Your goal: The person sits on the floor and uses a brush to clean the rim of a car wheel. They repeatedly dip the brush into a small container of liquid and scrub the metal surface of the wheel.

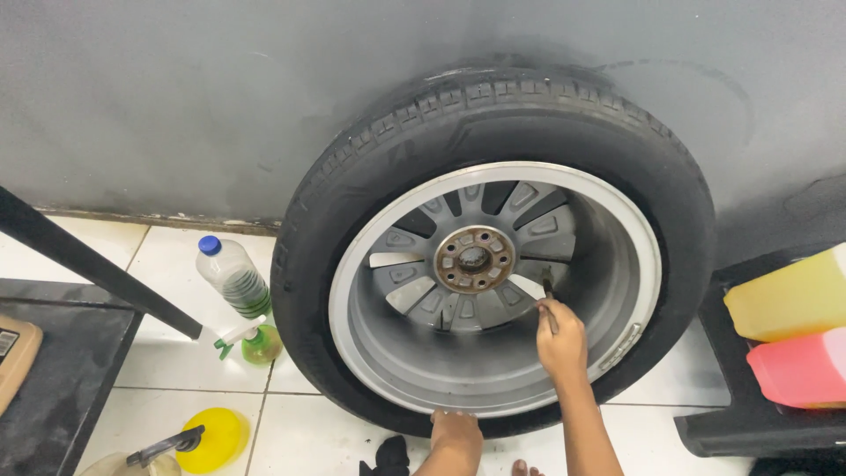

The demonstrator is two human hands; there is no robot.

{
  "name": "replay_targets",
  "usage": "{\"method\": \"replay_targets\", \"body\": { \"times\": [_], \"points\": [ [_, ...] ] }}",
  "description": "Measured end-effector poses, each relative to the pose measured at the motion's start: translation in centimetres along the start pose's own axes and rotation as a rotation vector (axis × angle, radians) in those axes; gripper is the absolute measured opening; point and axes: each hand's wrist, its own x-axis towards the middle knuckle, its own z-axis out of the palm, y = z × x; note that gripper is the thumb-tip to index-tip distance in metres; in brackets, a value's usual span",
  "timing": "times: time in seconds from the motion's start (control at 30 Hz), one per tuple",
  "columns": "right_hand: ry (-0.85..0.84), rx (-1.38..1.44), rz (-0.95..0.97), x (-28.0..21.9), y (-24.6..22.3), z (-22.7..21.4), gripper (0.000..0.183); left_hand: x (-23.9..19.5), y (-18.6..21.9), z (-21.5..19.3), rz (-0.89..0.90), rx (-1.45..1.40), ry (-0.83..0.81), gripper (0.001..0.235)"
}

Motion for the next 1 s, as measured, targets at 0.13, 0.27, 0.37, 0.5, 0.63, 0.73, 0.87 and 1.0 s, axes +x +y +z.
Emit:
{"method": "replay_targets", "body": {
  "times": [0.13,0.27,0.37,0.5,0.63,0.73,0.87,1.0],
  "points": [
    [-0.088,-0.003,0.082,0.9,0.1,0.4,0.028,0.4,0.0,0.4,-0.011,-0.015,0.041,0.067],
    [-0.150,-0.024,0.119,0.5,0.6,0.5,0.023,-1.0,0.0,-0.2,0.026,0.023,0.032,0.057],
    [-0.133,-0.024,0.132,0.6,0.1,0.2,0.026,-0.4,0.1,0.0,0.013,0.009,0.044,0.056],
    [-0.111,-0.013,0.115,0.8,0.9,0.7,0.028,0.1,0.2,0.3,0.001,-0.014,0.047,0.056],
    [-0.160,-0.048,0.158,0.7,-0.3,0.1,0.028,-0.2,0.2,0.3,0.008,0.000,0.066,0.055],
    [-0.248,-0.142,0.371,0.3,-3.9,-0.8,0.035,0.4,0.3,0.3,0.001,-0.003,0.054,0.058],
    [-0.308,0.092,0.287,-1.0,-4.5,1.6,0.024,2.2,0.3,0.7,-0.016,-0.066,0.041,0.059],
    [-0.487,0.336,0.120,-2.2,-5.5,5.5,0.028,2.2,0.0,0.5,-0.010,-0.106,0.035,0.056]
  ]
}}
